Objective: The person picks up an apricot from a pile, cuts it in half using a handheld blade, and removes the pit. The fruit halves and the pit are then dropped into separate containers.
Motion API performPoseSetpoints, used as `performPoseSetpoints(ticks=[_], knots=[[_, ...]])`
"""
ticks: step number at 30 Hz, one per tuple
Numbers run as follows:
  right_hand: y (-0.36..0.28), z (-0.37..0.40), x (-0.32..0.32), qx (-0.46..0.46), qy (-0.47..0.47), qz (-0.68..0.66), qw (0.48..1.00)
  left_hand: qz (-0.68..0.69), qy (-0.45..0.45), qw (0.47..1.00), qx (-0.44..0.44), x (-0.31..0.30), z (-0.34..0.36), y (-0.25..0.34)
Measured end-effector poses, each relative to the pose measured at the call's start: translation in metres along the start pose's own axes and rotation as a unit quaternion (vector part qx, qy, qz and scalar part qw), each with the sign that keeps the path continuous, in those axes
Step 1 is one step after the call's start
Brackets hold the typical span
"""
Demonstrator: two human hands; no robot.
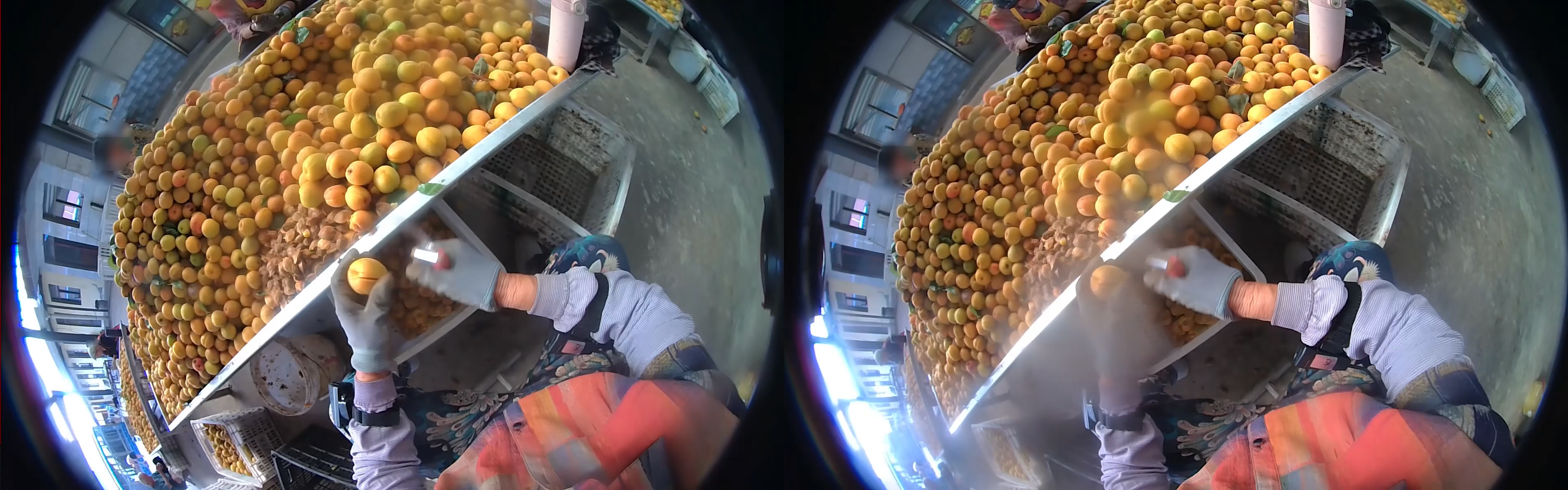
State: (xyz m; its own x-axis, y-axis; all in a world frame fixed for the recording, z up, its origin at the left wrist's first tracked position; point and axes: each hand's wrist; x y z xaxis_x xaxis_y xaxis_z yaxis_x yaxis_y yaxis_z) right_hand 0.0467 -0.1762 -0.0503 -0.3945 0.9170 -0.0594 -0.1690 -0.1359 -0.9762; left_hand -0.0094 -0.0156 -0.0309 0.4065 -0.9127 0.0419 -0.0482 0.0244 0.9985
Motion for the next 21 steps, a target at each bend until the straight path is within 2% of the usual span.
performPoseSetpoints(ticks=[1,2,3,5,6,7,9,11,13,14,16,19,21], knots=[[-0.015,0.002,-0.007,0.044,0.040,-0.074,0.996,-0.054,0.013,0.998,0.018,0.002,0.001,0.005],[-0.029,0.003,-0.017,0.166,-0.003,-0.166,0.972,-0.150,-0.006,0.985,0.080,0.003,-0.002,0.003],[-0.026,0.001,-0.015,0.168,0.003,-0.167,0.971,-0.149,-0.012,0.986,0.077,0.005,0.000,0.002],[-0.018,-0.007,-0.008,0.009,0.045,-0.240,0.970,-0.308,-0.058,0.906,0.286,0.014,0.004,0.002],[-0.019,-0.005,-0.007,-0.011,0.050,-0.201,0.978,-0.295,-0.054,0.922,0.247,0.020,0.008,-0.001],[-0.020,-0.004,-0.007,-0.010,0.052,-0.200,0.978,-0.293,-0.056,0.922,0.246,0.019,0.007,-0.008],[-0.025,-0.002,-0.006,-0.013,0.026,-0.088,0.996,-0.321,-0.077,0.901,0.282,0.016,0.003,-0.024],[-0.018,-0.005,0.000,0.002,0.013,-0.113,0.994,-0.323,-0.066,0.900,0.286,0.015,0.005,-0.024],[-0.018,-0.005,0.002,0.012,0.016,-0.156,0.988,-0.394,-0.038,0.855,0.336,0.020,0.009,-0.013],[-0.017,-0.006,0.004,0.010,0.015,-0.157,0.987,-0.395,-0.038,0.854,0.338,0.020,0.009,-0.013],[-0.013,-0.010,0.010,0.042,0.038,-0.229,0.972,-0.342,-0.042,0.884,0.317,0.021,0.007,-0.013],[-0.012,-0.014,0.021,0.028,0.070,-0.293,0.953,-0.324,-0.001,0.906,0.273,0.030,0.009,-0.009],[-0.017,-0.015,0.024,0.020,0.085,-0.288,0.954,-0.305,0.007,0.915,0.262,0.031,0.010,-0.012]])
Point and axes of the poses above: each hand's wrist, its own z-axis away from the middle knuckle, its own x-axis out of the palm, y = z × x, and after that the axes turned 8 degrees about y, right-handed
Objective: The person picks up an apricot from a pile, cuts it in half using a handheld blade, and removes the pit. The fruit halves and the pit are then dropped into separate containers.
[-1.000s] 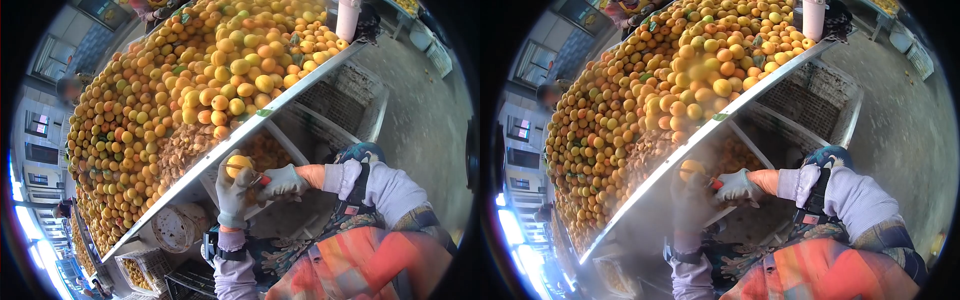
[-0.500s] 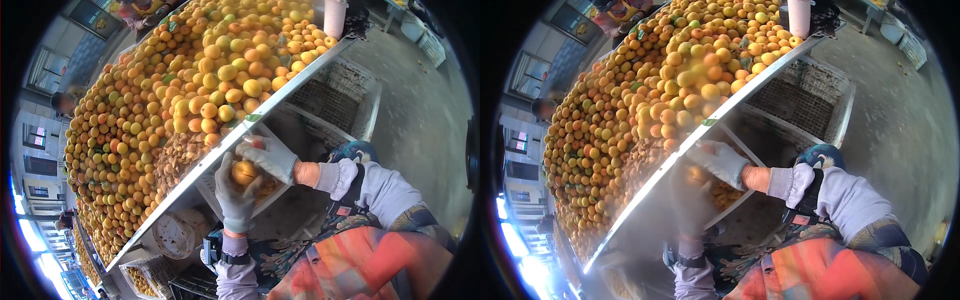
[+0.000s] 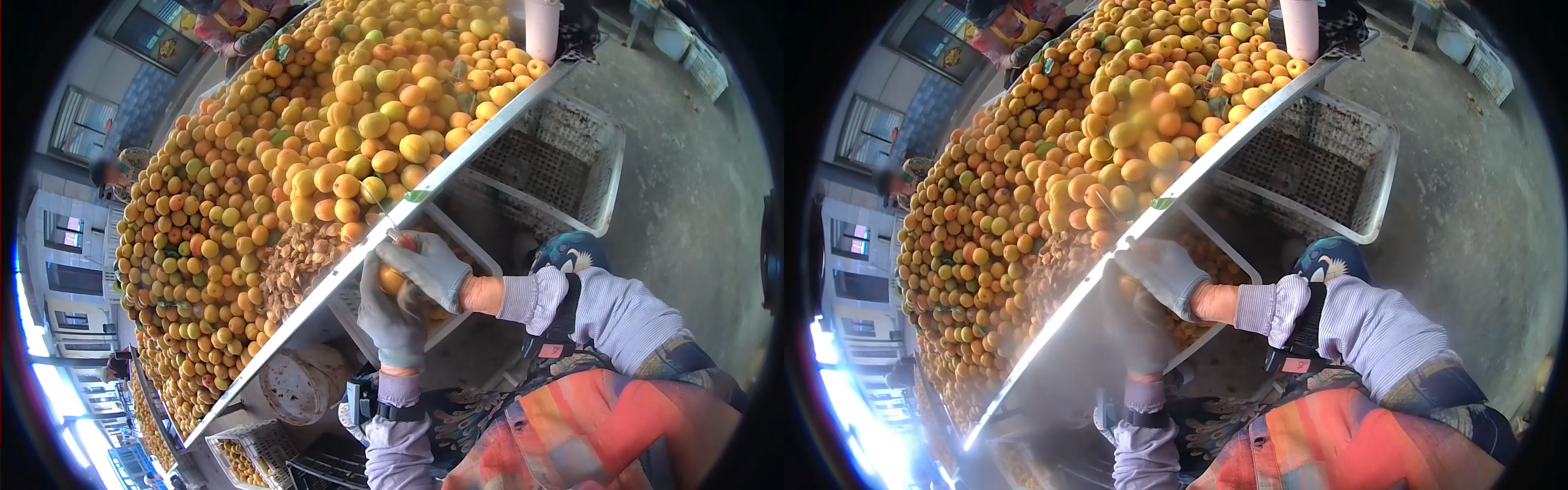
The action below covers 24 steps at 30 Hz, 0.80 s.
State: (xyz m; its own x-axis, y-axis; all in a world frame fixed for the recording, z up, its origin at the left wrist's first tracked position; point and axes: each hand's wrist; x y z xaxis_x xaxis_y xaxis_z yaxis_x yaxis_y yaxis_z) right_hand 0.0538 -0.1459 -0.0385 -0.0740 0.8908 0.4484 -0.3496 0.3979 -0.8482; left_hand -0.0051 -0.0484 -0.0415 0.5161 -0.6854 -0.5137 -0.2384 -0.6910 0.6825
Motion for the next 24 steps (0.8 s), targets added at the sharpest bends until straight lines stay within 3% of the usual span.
performPoseSetpoints(ticks=[2,5,6,8,10,11,12,14,15,16,18,19,21,23,24], knots=[[0.004,-0.003,0.005,-0.011,0.012,0.005,1.000,0.018,0.010,1.000,-0.017,0.003,0.001,0.002],[0.018,-0.007,0.011,-0.060,0.046,0.040,0.996,0.087,0.006,0.983,-0.162,0.005,0.006,0.002],[0.016,-0.006,0.013,-0.075,0.054,0.080,0.992,0.086,0.005,0.983,-0.163,0.009,0.009,-0.010],[0.014,-0.001,0.017,-0.089,0.061,0.121,0.987,0.116,0.094,0.980,-0.129,0.019,0.011,-0.039],[0.015,0.005,0.020,-0.202,0.066,0.277,0.937,0.062,0.077,0.990,-0.101,0.013,0.015,-0.055],[0.013,0.006,0.022,-0.195,0.054,0.263,0.943,0.264,0.085,0.925,-0.261,0.008,0.007,-0.046],[0.013,0.006,0.023,-0.194,0.051,0.264,0.944,0.447,0.089,0.794,-0.402,0.003,0.002,-0.044],[0.011,0.002,0.023,-0.126,-0.005,0.208,0.970,0.448,0.060,0.803,-0.388,-0.009,0.011,-0.061],[0.021,-0.009,0.016,-0.104,-0.047,0.163,0.980,0.433,0.058,0.782,-0.445,-0.014,0.011,-0.058],[0.035,-0.020,0.008,-0.161,-0.063,0.172,0.970,0.417,0.055,0.757,-0.500,-0.018,0.011,-0.053],[0.014,-0.011,0.010,0.026,-0.057,-0.017,0.998,0.363,0.072,0.752,-0.546,-0.019,0.003,-0.038],[0.011,-0.008,0.009,0.027,-0.058,-0.015,0.998,0.398,0.048,0.737,-0.544,-0.023,0.001,-0.032],[0.005,-0.006,0.006,0.160,-0.043,-0.060,0.984,0.434,0.028,0.722,-0.539,-0.025,-0.007,-0.012],[-0.006,-0.004,-0.001,0.158,-0.060,-0.037,0.985,0.317,0.142,0.813,-0.468,-0.017,-0.012,0.015],[-0.013,-0.002,-0.005,0.155,-0.073,-0.014,0.985,0.316,0.145,0.813,-0.468,-0.020,-0.011,0.014]])
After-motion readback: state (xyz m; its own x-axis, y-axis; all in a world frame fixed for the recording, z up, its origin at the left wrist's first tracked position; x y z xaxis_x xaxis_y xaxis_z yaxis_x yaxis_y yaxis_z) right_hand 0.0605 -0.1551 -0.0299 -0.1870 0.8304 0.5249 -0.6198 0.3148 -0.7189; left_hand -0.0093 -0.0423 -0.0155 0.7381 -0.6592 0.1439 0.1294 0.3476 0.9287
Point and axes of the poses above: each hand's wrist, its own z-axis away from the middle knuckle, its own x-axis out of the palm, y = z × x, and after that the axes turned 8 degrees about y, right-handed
